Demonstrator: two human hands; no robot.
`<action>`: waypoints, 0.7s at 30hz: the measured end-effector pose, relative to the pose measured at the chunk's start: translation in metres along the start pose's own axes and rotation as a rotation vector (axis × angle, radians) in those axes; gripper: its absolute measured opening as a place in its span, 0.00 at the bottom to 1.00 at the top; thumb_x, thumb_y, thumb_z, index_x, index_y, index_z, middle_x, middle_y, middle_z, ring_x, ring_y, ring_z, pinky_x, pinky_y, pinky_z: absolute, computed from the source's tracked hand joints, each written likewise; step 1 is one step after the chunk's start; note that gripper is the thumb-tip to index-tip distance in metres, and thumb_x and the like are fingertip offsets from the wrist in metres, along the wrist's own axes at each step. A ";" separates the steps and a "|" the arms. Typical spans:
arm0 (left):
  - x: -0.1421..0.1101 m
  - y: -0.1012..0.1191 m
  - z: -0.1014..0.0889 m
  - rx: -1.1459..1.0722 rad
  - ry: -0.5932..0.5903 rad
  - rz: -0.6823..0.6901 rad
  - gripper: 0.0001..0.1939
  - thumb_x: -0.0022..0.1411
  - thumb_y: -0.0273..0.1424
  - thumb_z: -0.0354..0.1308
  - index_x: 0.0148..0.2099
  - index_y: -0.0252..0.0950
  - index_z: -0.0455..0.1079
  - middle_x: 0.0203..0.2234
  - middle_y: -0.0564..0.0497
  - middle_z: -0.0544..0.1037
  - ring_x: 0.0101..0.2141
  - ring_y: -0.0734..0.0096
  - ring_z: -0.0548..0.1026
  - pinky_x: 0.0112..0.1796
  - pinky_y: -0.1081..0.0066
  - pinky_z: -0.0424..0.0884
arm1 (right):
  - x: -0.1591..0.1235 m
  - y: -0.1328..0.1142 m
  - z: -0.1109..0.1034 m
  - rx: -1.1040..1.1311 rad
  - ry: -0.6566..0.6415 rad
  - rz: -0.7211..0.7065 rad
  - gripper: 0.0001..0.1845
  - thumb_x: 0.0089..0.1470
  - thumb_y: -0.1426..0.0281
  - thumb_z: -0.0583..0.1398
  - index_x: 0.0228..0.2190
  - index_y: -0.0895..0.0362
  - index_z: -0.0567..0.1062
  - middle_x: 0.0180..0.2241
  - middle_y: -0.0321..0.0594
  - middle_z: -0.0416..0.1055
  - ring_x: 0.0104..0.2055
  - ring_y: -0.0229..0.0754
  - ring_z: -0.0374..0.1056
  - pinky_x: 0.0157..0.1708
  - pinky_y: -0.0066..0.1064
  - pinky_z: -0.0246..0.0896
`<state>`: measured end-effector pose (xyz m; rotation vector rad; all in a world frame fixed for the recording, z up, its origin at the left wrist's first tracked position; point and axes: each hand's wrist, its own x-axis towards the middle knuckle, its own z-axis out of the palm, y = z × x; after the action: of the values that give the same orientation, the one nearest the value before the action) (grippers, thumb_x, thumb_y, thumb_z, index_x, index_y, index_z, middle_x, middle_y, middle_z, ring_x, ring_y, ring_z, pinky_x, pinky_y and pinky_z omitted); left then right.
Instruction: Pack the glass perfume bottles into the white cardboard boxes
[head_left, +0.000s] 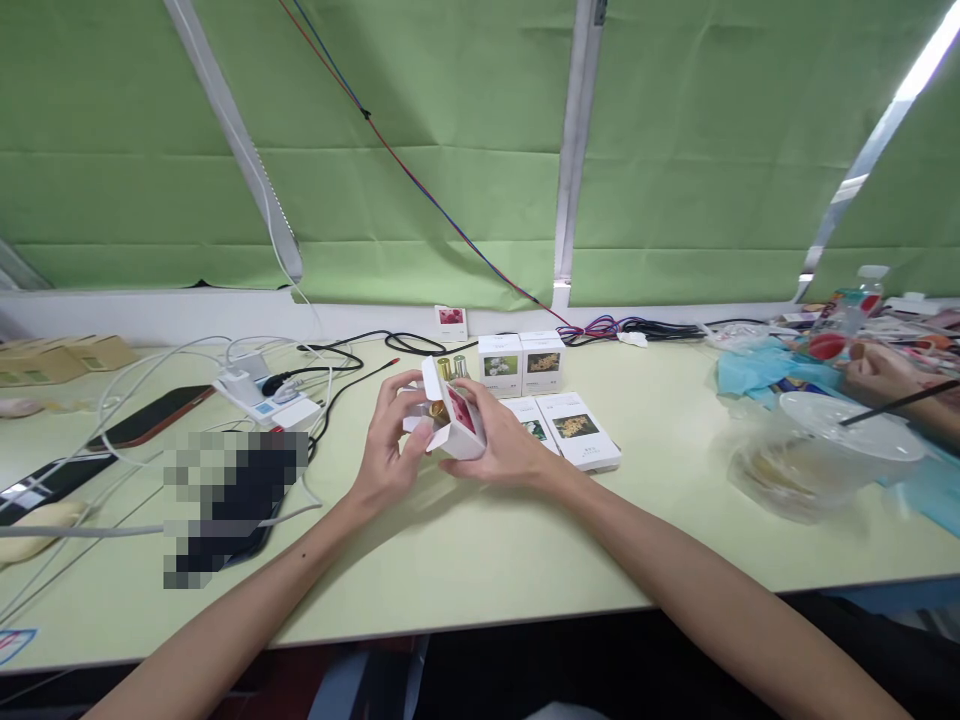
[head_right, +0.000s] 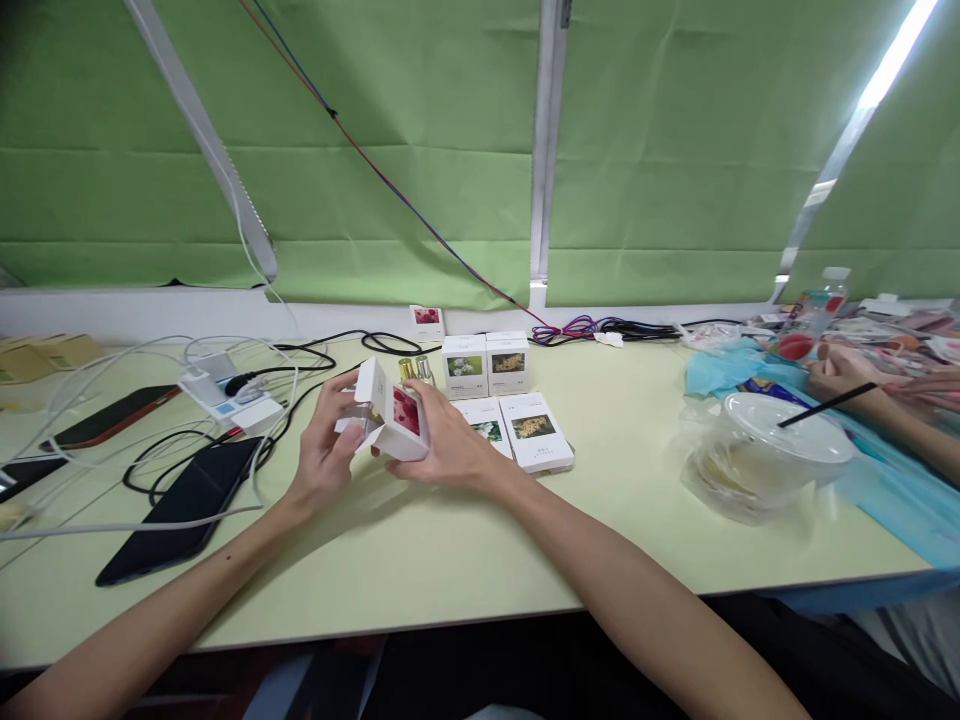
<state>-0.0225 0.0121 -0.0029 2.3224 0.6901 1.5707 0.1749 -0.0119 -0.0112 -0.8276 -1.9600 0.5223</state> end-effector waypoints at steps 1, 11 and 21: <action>0.001 0.001 0.000 0.015 0.001 0.020 0.16 0.72 0.44 0.51 0.52 0.42 0.72 0.55 0.43 0.68 0.49 0.60 0.74 0.37 0.66 0.78 | 0.000 -0.001 0.000 -0.006 -0.009 0.003 0.53 0.46 0.59 0.71 0.65 0.53 0.52 0.65 0.53 0.59 0.63 0.56 0.63 0.60 0.51 0.63; 0.002 0.009 0.001 0.102 -0.028 0.086 0.17 0.72 0.44 0.50 0.50 0.39 0.71 0.50 0.43 0.70 0.48 0.58 0.73 0.39 0.63 0.76 | 0.000 -0.004 0.001 0.003 -0.081 0.004 0.56 0.46 0.60 0.72 0.67 0.51 0.48 0.65 0.51 0.58 0.66 0.56 0.59 0.61 0.52 0.61; 0.003 0.013 0.003 0.090 -0.119 0.046 0.12 0.70 0.39 0.53 0.49 0.40 0.71 0.50 0.44 0.69 0.42 0.65 0.75 0.35 0.67 0.76 | -0.003 -0.007 0.001 -0.063 -0.140 0.080 0.57 0.46 0.58 0.73 0.68 0.50 0.49 0.63 0.50 0.60 0.59 0.57 0.65 0.53 0.51 0.68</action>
<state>-0.0158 0.0030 0.0048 2.4905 0.6972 1.4337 0.1728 -0.0190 -0.0086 -0.9338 -2.0865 0.5817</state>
